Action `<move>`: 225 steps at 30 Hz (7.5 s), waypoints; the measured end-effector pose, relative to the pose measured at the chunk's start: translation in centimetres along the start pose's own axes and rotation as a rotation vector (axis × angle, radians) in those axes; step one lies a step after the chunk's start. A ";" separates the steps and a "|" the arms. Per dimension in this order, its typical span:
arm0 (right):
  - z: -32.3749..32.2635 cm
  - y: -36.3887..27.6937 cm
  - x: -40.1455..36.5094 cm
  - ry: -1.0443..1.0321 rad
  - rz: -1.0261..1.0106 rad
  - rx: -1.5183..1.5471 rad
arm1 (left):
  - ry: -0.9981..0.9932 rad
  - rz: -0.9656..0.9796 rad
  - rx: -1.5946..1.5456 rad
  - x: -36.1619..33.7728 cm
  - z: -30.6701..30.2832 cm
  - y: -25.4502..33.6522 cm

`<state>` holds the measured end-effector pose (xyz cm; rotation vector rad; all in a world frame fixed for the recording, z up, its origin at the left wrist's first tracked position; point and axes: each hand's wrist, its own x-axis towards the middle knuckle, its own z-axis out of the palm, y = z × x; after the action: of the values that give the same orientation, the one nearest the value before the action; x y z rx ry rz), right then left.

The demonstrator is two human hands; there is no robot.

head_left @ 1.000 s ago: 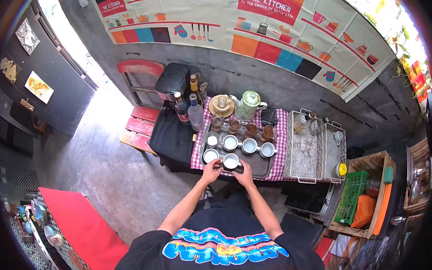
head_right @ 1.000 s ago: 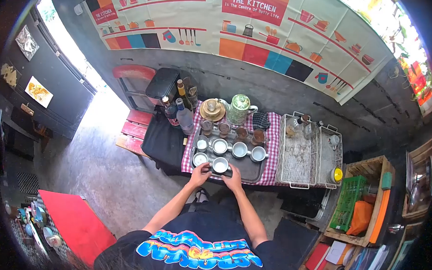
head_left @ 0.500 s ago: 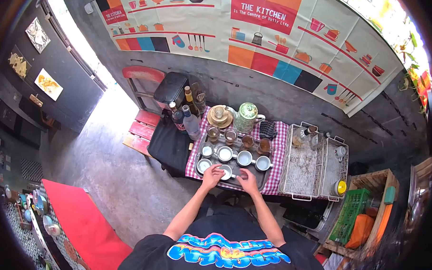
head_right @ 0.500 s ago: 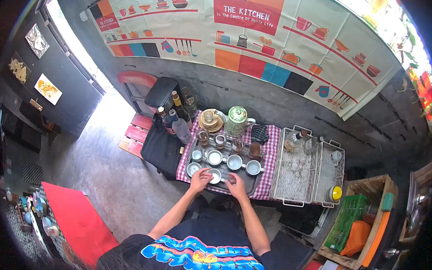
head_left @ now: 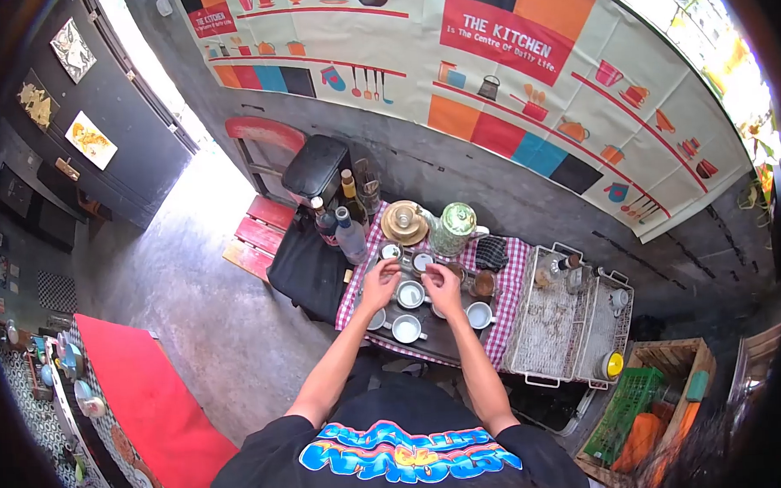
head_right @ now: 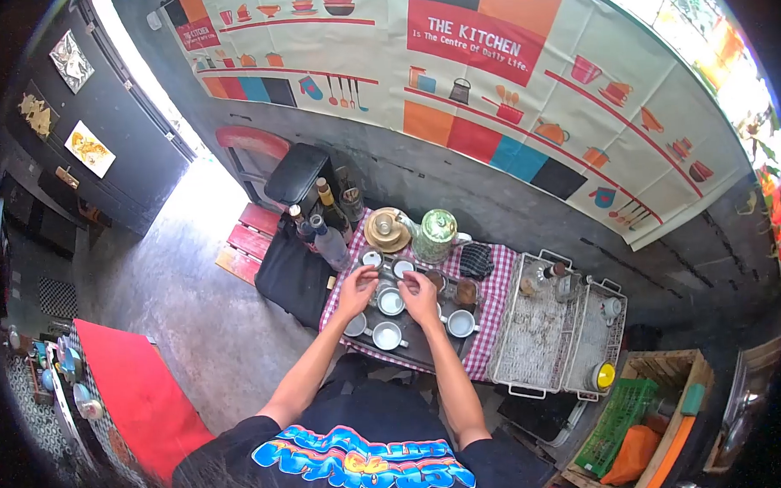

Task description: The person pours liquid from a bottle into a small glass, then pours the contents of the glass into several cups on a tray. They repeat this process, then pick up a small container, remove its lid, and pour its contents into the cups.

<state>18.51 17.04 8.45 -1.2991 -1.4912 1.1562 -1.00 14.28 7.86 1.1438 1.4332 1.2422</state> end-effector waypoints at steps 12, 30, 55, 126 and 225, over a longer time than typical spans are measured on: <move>6.7 1.0 11.1 0.145 0.076 -0.193 | 0.074 0.251 0.206 13.4 0.5 -2.4; 7.4 -2.6 7.2 0.277 0.169 0.253 | -0.110 0.189 -0.162 10.6 -0.8 0.8; 18.9 -5.4 6.4 0.121 -0.216 -0.129 | 0.093 0.083 -0.234 -1.6 -15.9 1.9; -8.2 -19.0 -2.7 -0.212 -0.297 -1.028 | -0.271 0.304 -0.075 -0.6 -6.3 9.9; -4.4 -25.4 -3.2 -0.152 -0.394 -1.442 | -0.434 0.323 -0.074 1.8 -10.5 11.4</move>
<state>17.20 13.30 34.07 -1.5970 -2.6800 -0.2840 -10.63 15.12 20.07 1.5259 0.8976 1.1573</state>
